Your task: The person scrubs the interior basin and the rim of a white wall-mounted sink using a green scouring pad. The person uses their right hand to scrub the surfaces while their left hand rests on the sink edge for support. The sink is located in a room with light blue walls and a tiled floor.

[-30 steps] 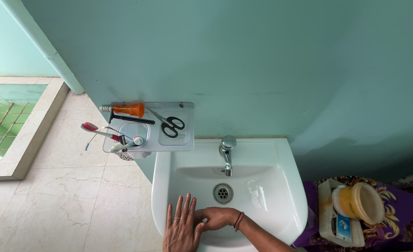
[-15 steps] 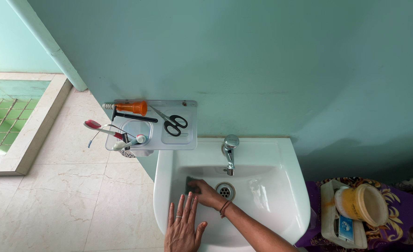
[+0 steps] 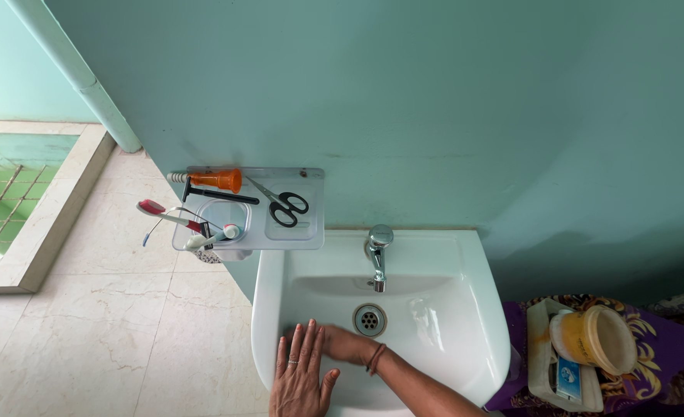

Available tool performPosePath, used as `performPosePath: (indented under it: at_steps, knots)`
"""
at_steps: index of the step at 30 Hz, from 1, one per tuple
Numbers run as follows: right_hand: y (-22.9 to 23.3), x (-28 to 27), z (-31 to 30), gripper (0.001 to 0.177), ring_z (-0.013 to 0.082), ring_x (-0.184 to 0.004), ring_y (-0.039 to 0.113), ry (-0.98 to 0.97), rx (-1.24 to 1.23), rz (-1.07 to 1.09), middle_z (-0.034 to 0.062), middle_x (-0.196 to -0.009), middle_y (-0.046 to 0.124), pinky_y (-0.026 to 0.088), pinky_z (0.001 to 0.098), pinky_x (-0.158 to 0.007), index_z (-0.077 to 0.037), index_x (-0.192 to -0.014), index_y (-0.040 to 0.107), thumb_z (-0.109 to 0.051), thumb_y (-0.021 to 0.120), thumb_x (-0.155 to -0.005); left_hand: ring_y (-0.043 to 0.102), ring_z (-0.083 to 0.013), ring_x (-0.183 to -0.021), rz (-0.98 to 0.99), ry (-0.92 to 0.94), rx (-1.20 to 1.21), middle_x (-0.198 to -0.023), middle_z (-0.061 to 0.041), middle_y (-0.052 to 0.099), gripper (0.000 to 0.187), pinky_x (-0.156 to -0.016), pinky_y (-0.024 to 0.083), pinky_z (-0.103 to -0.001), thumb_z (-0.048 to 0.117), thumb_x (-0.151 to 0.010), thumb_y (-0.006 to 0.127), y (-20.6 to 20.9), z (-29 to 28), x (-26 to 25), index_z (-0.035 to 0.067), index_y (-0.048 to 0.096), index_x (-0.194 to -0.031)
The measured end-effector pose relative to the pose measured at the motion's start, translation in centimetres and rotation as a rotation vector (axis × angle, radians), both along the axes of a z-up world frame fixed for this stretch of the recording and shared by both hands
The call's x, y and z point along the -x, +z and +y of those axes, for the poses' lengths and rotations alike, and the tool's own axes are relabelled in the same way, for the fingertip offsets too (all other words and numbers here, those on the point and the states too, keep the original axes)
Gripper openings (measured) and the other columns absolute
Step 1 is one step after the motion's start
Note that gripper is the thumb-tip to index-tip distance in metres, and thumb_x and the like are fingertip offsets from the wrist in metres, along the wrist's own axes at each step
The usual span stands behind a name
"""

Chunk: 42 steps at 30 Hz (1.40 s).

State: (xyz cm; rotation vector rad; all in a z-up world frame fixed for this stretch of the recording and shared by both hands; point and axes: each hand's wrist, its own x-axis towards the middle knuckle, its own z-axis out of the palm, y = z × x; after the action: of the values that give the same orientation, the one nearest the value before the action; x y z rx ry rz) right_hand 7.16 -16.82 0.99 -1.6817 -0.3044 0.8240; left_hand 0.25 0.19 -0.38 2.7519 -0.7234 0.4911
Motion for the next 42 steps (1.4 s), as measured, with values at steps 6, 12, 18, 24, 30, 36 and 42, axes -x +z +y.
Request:
performPosePath:
  at_steps: [6,12,18,24,30,36,42]
  knots:
    - [-0.8,1.4,-1.1,0.037,0.0212,-0.118,0.064,0.193,0.08,0.206,0.014,-0.122,0.07,0.048,0.0375,-0.109,0.003,-0.125,0.066,-0.025,0.063,-0.1,0.007,-0.0298,-0.154,-0.036,0.004,-0.002,-0.166,-0.012,0.017,0.079,-0.123,0.001,-0.055,0.064,-0.102,0.016,-1.1,-0.1,-0.4,0.009,0.02,-0.158]
    - [1.6,1.2,0.6,0.039,0.0305,-0.114,0.064,0.053,0.111,0.061,0.0204,-0.117,0.071,0.052,0.0424,-0.102,0.007,-0.126,0.066,-0.025,0.057,-0.105,0.009,-0.0309,-0.155,-0.143,-0.012,-0.001,-0.166,-0.013,0.018,0.079,-0.124,0.0,-0.055,0.067,-0.103,0.016,-2.9,0.1,-1.1,0.01,0.022,-0.158]
    - [3.0,-0.7,1.2,0.051,0.0272,-0.135,0.054,-0.051,0.158,-0.307,0.0126,-0.145,0.051,0.046,0.0358,-0.113,-0.01,-0.148,0.049,-0.023,0.061,-0.101,0.019,-0.0277,-0.155,-0.261,0.023,0.069,-0.165,-0.01,0.027,0.081,-0.125,0.009,-0.056,0.071,-0.103,0.015,-7.2,-0.4,-2.1,0.012,0.032,-0.157]
    - [0.7,-2.6,0.2,0.063,0.0331,-0.137,0.05,-0.054,0.422,-0.334,0.0118,-0.154,0.039,0.047,0.0417,-0.11,-0.014,-0.149,0.04,-0.014,0.067,-0.092,0.037,-0.0252,-0.147,-0.312,0.062,-0.045,-0.158,-0.004,0.045,0.06,-0.12,0.022,-0.06,0.056,-0.103,0.034,-11.1,-1.0,-4.6,0.023,0.047,-0.151]
    - [-4.2,-3.7,-3.1,0.07,0.0366,-0.139,0.048,-0.009,0.584,-0.465,0.0136,-0.152,0.044,0.046,0.0458,-0.109,-0.016,-0.15,0.045,-0.002,0.06,-0.084,0.048,-0.0203,-0.137,-0.558,0.103,-0.081,-0.151,0.003,0.053,0.045,-0.113,0.032,-0.057,0.049,-0.103,0.047,-11.8,-2.0,-7.4,0.03,0.056,-0.142]
    - [-6.5,-4.4,-4.7,0.07,0.0417,-0.14,0.046,0.206,0.585,-0.437,0.0195,-0.149,0.043,0.044,0.0448,-0.115,-0.012,-0.152,0.045,-0.006,0.066,-0.085,0.049,-0.0202,-0.136,-0.654,0.132,-0.09,-0.151,0.004,0.053,0.044,-0.112,0.033,-0.057,0.049,-0.103,0.048,-11.6,-2.8,-8.2,0.03,0.056,-0.142]
    - [-6.2,-4.1,-4.1,0.07,0.0415,-0.141,0.044,0.12,0.491,-0.438,0.0196,-0.15,0.041,0.042,0.0446,-0.116,-0.012,-0.152,0.042,-0.008,0.067,-0.086,0.05,-0.0202,-0.135,-0.692,0.12,-0.087,-0.151,0.004,0.054,0.043,-0.111,0.034,-0.057,0.049,-0.103,0.049,-11.7,-2.9,-9.1,0.03,0.056,-0.141]
